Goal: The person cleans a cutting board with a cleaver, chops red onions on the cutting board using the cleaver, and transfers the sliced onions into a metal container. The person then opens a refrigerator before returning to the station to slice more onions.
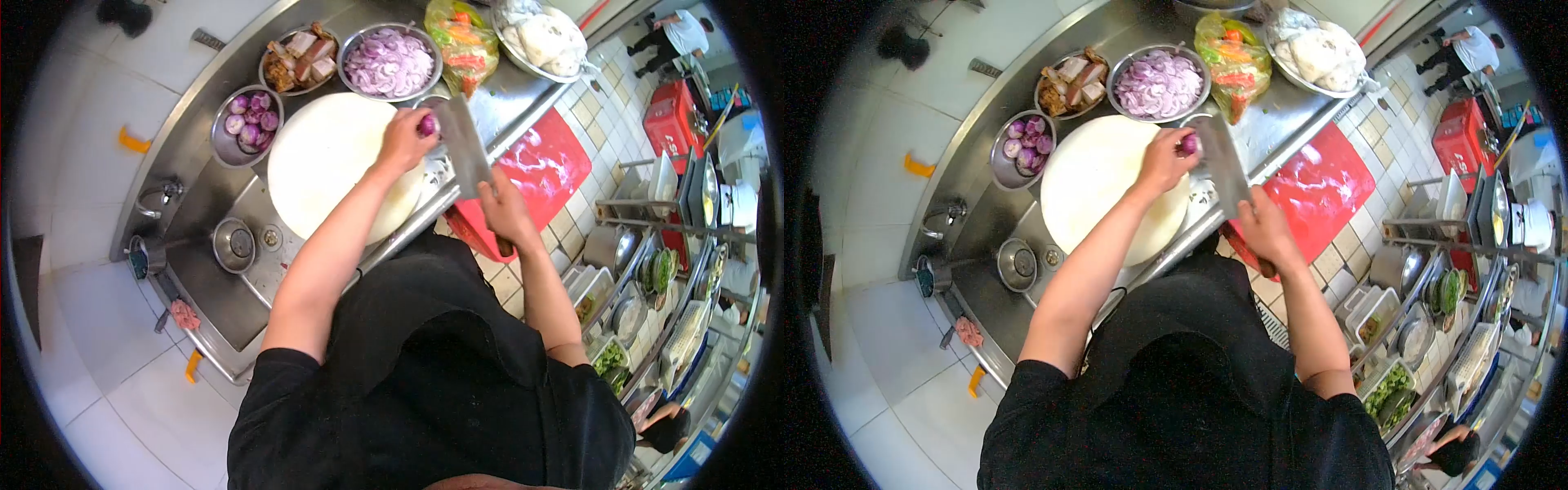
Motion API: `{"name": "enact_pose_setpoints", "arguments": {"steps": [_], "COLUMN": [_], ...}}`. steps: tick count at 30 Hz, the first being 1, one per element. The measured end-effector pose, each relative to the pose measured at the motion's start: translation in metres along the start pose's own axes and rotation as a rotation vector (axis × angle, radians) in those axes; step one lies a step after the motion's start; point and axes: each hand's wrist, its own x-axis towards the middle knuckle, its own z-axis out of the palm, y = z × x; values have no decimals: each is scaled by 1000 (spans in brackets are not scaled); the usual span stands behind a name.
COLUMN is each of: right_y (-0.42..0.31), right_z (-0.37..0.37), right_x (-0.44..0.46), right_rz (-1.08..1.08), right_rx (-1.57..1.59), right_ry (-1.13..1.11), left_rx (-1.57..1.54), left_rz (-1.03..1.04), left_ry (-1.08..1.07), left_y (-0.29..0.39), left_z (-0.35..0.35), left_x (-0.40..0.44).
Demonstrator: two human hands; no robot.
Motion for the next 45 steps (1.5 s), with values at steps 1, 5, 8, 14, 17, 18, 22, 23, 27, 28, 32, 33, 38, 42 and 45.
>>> {"name": "enact_pose_setpoints", "arguments": {"steps": [1, 5, 8, 14, 17, 18, 22, 23, 27, 28, 32, 33, 38, 42, 45], "right_y": [-1, 7, 29, 28, 29, 28, 21, 18, 10, 7, -13, -19, -33, -40, -39], "right_z": [-7, -29, -36, -44, -44, -43, -39, -36, -24, -21, -4, -1, 11, 20, 26], "right_x": [6, 16, 10, -17, -23, -24, -23, -24, -26, -27, -31, -31, -34, -36, -34], "right_rz": [-12, -30, 16, 181, 206, 205, 222, 230, 161, 129, 32, 49, 8, -66, -136], "right_rx": [-4, -27, -27, 142, 176, 176, 148, 135, -43, -87, -156, -169, -220, -254, -281], "right_ry": [20, 81, 136, 123, 129, 127, 104, 98, 93, 71, 15, -12, -96, -117, -131], "left_rx": [18, 60, -4, 116, 288, 391, 597, 597, 638, 700, 680, 676, 677, 772, 711], "left_rz": [15, 103, -15, -449, -713, -608, -471, -467, -416, -448, -482, -489, -851, -830, -812], "left_ry": [-28, 120, 260, 772, 825, 708, 419, 415, 259, 228, 217, 220, -29, -57, 18], "left_y": [4, -2, -35, -190, -268, -290, -282, -280, -289, -288, -309, -310, -222, -189, -211], "left_z": [2, -8, -53, -212, -273, -289, -310, -314, -322, -322, -336, -336, -324, -270, -258], "left_x": [10, 26, 22, -2, -19, -24, -15, -12, 13, 15, 20, 18, 9, -25, -36]}}
